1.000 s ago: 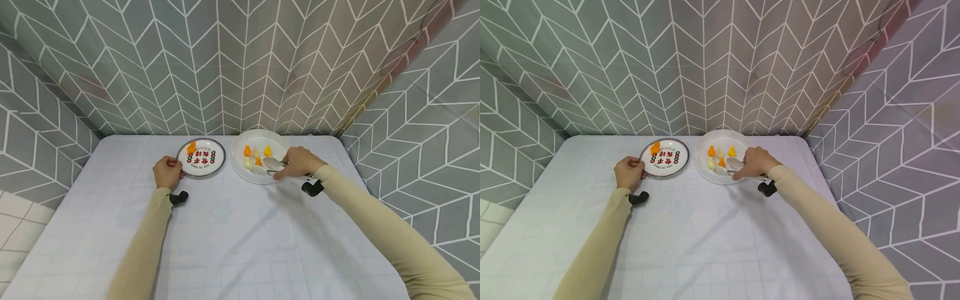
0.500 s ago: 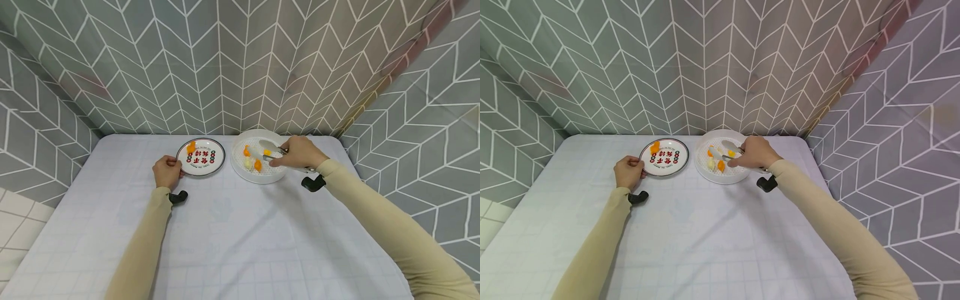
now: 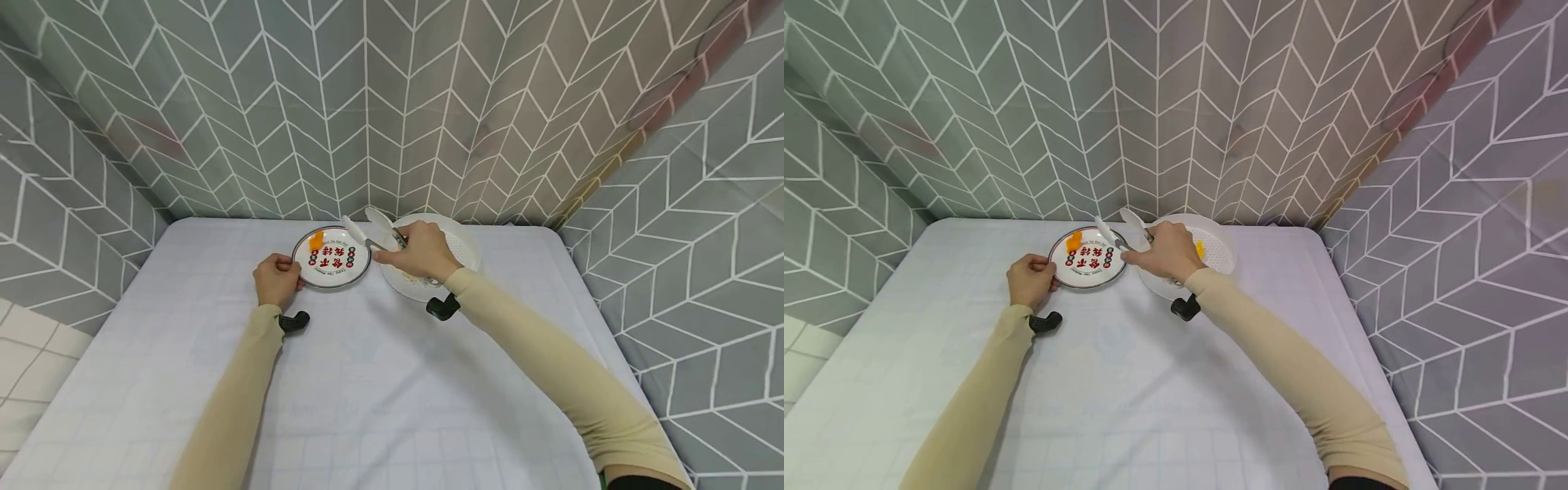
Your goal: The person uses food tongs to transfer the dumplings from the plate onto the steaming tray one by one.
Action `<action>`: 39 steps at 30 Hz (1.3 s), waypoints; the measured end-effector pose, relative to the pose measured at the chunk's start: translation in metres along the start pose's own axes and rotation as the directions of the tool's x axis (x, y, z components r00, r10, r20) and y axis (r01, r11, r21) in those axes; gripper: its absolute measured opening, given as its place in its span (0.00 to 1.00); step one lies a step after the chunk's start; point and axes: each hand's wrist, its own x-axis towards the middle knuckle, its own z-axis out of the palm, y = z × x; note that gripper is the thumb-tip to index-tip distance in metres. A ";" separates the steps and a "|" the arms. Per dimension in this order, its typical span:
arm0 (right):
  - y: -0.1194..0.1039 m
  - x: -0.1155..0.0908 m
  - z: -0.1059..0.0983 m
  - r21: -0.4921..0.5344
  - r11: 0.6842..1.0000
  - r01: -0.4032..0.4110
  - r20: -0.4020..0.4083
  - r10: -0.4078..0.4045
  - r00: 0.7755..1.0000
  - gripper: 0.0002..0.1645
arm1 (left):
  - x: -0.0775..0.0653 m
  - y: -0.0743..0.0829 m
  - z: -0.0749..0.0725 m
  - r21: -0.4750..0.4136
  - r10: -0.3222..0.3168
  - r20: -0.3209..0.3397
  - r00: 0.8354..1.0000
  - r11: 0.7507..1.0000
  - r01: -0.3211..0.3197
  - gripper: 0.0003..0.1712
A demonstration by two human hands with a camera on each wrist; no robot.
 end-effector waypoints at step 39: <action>-0.036 0.056 0.118 0.016 0.993 -0.114 0.090 0.112 0.990 0.32 | 0.005 -0.005 -0.002 -0.017 0.050 -0.007 0.999 0.999 -0.051 0.11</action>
